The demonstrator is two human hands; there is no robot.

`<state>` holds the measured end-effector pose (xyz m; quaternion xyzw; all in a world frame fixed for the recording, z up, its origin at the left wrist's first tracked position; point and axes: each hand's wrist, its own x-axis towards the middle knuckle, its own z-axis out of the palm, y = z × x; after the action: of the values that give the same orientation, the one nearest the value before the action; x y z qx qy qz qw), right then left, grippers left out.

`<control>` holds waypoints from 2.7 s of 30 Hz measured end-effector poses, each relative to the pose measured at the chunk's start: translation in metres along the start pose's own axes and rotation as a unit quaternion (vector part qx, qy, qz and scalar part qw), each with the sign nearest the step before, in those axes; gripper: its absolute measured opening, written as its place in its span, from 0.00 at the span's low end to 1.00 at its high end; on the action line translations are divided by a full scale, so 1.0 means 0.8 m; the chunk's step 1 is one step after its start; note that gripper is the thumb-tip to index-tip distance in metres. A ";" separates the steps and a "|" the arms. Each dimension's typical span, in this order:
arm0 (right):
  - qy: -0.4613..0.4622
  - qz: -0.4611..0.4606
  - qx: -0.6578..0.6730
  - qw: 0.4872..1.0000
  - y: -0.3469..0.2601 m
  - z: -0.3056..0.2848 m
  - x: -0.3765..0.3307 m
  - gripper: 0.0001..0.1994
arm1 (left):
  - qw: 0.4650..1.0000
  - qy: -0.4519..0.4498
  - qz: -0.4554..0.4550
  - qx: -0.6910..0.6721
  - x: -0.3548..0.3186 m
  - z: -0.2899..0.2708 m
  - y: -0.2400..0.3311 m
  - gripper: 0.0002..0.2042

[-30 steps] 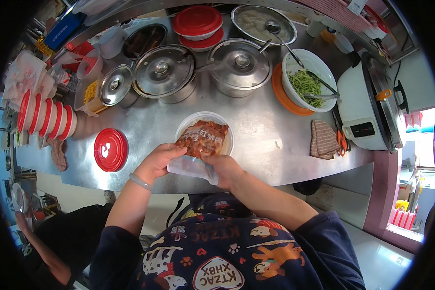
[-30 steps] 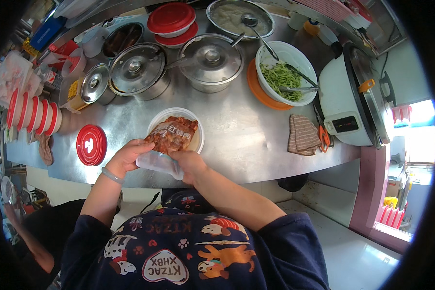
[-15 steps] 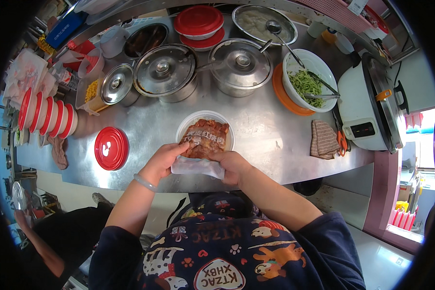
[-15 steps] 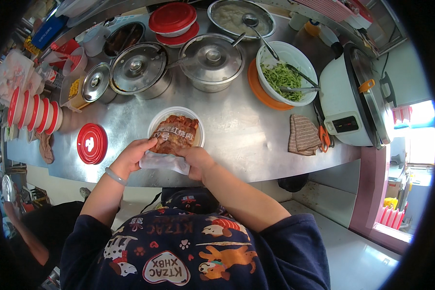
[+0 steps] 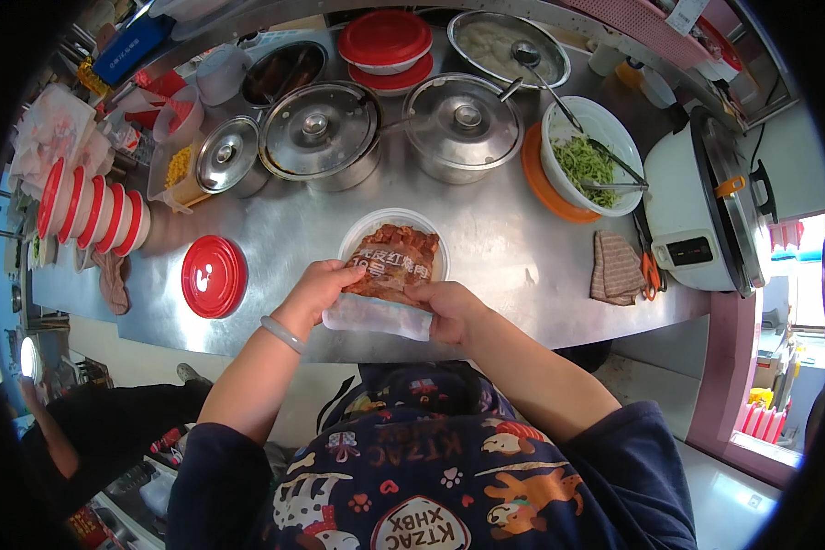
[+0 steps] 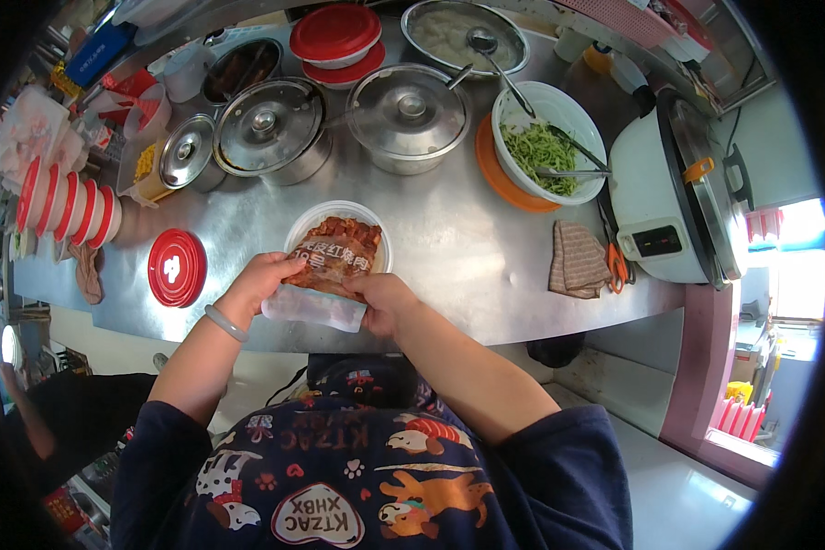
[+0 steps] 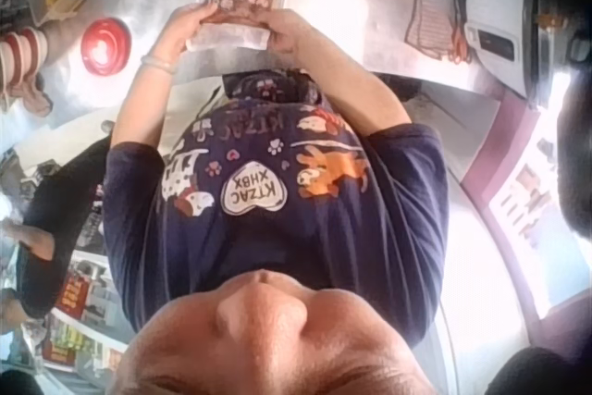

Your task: The person assembles a bento-style meal by transferring shredded meat into a white bowl, adding water, and placing it on a counter. They then retrieve a stack of red-lidded containers, open one, and add rice, a boiled egg, and a packaged meat product. The person uses tongs, a ladle, and scissors during the process.

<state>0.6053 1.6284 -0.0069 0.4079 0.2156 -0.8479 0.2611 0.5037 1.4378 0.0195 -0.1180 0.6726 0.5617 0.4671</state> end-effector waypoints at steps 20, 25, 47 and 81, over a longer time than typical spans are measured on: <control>0.048 0.036 -0.082 0.995 -0.008 0.005 0.003 0.15 | 0.963 -0.013 0.007 0.269 0.019 -0.008 0.018 0.14; 0.053 0.033 -0.050 0.997 -0.002 0.013 0.014 0.16 | 0.939 0.032 0.005 0.342 0.017 -0.003 0.032 0.15; 0.032 0.100 -0.064 0.992 -0.011 0.028 -0.019 0.15 | 0.989 0.031 -0.053 0.135 -0.006 0.000 0.013 0.09; 0.064 0.051 -0.014 0.997 -0.053 0.020 -0.019 0.10 | 0.990 0.014 -0.010 0.138 0.026 0.021 0.074 0.13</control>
<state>0.5780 1.6560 0.0211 0.4684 0.2228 -0.8025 0.2948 0.4606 1.4799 0.0429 -0.0668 0.7490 0.4569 0.4751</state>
